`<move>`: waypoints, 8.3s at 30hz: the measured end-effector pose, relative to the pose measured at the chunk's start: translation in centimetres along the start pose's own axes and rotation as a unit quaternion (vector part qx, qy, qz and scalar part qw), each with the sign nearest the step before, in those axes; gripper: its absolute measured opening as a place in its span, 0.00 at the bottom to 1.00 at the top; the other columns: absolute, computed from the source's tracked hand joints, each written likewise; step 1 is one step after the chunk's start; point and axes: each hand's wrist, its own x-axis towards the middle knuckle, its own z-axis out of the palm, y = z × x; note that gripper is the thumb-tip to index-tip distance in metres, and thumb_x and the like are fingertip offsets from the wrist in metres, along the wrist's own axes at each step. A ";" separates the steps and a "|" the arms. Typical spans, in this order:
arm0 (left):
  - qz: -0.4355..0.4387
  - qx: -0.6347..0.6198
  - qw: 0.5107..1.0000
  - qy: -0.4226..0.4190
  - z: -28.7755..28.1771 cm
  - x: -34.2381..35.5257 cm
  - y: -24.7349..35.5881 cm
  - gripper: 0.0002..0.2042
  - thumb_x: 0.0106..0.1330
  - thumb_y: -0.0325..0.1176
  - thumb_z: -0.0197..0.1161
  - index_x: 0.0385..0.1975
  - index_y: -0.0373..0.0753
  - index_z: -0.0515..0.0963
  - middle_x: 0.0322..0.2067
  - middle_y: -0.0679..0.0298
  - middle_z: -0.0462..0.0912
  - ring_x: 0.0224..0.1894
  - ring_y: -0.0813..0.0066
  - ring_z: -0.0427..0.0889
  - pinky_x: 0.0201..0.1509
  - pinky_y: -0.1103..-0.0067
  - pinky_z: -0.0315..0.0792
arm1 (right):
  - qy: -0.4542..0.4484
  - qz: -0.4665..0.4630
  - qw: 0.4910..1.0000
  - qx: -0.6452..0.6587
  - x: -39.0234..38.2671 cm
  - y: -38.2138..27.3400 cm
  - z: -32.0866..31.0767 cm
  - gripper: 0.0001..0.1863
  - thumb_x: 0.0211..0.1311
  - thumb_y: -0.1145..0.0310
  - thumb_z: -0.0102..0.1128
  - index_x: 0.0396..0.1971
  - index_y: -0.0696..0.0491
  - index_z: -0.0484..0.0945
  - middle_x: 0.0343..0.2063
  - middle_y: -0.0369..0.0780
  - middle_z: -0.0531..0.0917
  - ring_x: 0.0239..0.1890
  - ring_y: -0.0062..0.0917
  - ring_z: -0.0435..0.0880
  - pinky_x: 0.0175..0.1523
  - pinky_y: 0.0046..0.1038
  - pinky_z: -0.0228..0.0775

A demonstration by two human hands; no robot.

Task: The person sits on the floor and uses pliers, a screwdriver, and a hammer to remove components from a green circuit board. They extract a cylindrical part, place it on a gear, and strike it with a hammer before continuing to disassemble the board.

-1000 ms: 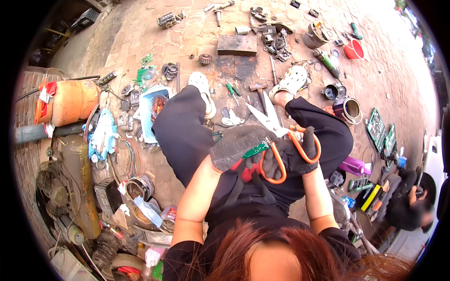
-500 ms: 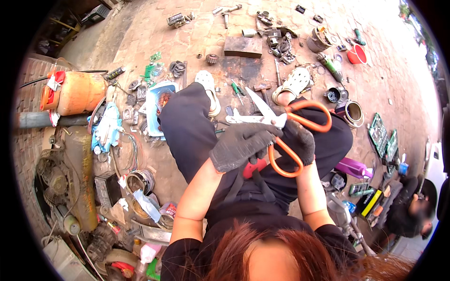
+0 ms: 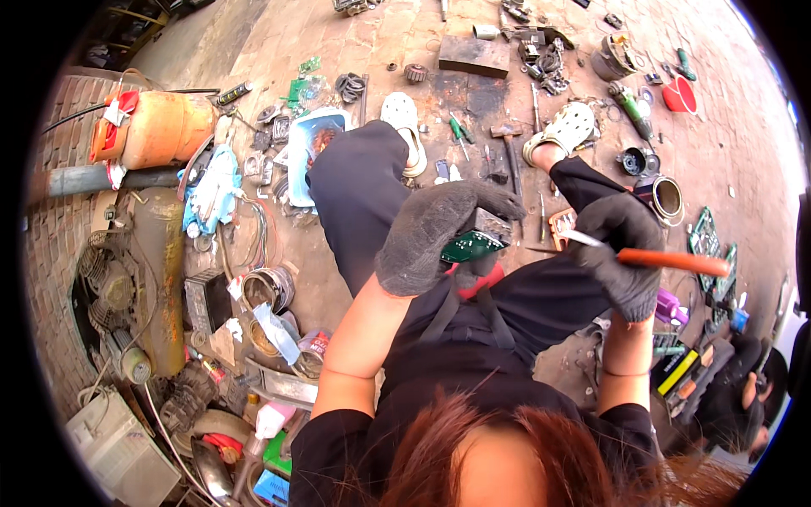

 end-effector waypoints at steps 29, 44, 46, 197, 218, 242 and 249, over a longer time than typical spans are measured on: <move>0.022 0.113 0.993 -0.015 0.0 0.7 1.1 0.21 0.71 0.42 0.48 0.35 0.25 0.78 0.35 0.56 0.81 0.38 0.73 0.79 0.45 0.79 0.72 | -0.220 -0.214 0.864 -0.398 1.9 -2.5 0.1 0.11 0.42 0.62 0.65 0.25 0.52 0.76 0.20 0.41 0.75 0.24 0.38 0.77 0.28 0.35 0.66; 0.008 0.110 0.994 -0.018 -0.1 1.0 0.8 0.19 0.71 0.39 0.49 0.36 0.26 0.79 0.35 0.57 0.82 0.38 0.74 0.80 0.45 0.80 0.72 | -0.220 -0.174 0.874 -0.396 1.9 -2.1 -0.2 0.11 0.42 0.61 0.70 0.20 0.51 0.79 0.17 0.39 0.76 0.24 0.35 0.78 0.29 0.33 0.68; 0.010 0.123 0.992 -0.012 -0.1 1.0 0.6 0.19 0.71 0.39 0.50 0.36 0.27 0.79 0.34 0.59 0.81 0.36 0.76 0.79 0.42 0.81 0.72 | -0.226 -0.173 0.874 -0.393 2.0 -1.9 -0.3 0.12 0.42 0.61 0.70 0.19 0.51 0.78 0.17 0.39 0.76 0.23 0.36 0.77 0.28 0.33 0.67; -0.024 -0.360 0.929 0.082 -1.7 2.1 -2.6 0.24 0.72 0.38 0.46 0.64 0.34 0.58 0.57 0.49 0.70 0.54 0.53 0.75 0.60 0.59 0.68 | -0.135 0.104 0.854 -0.492 1.0 41.0 8.4 0.20 0.62 0.55 0.47 0.44 0.53 0.76 0.38 0.52 0.82 0.42 0.46 0.81 0.48 0.43 0.71; 0.242 0.110 0.951 0.158 0.4 5.1 -6.9 0.26 0.55 0.25 0.68 0.49 0.38 0.59 0.48 0.54 0.71 0.47 0.70 0.75 0.52 0.75 0.72 | 0.202 -0.046 0.975 0.084 3.9 14.2 10.1 0.15 0.72 0.66 0.41 0.49 0.60 0.70 0.42 0.45 0.78 0.43 0.25 0.78 0.46 0.26 0.72; 0.065 -0.212 0.972 0.079 -0.4 4.4 -4.0 0.35 0.62 0.42 0.58 0.66 0.35 0.54 0.62 0.46 0.63 0.64 0.50 0.64 0.68 0.55 0.56 | 0.037 0.006 0.998 0.043 1.7 8.9 6.8 0.20 0.48 0.72 0.71 0.41 0.58 0.75 0.34 0.38 0.79 0.36 0.20 0.79 0.42 0.24 0.72; 0.057 -0.221 0.969 0.097 -0.5 4.2 -3.9 0.34 0.61 0.41 0.58 0.66 0.35 0.54 0.61 0.45 0.64 0.63 0.49 0.65 0.68 0.54 0.56 | 0.014 -0.013 0.997 0.073 1.7 8.3 6.5 0.14 0.54 0.75 0.64 0.41 0.58 0.75 0.35 0.39 0.79 0.36 0.21 0.80 0.42 0.24 0.72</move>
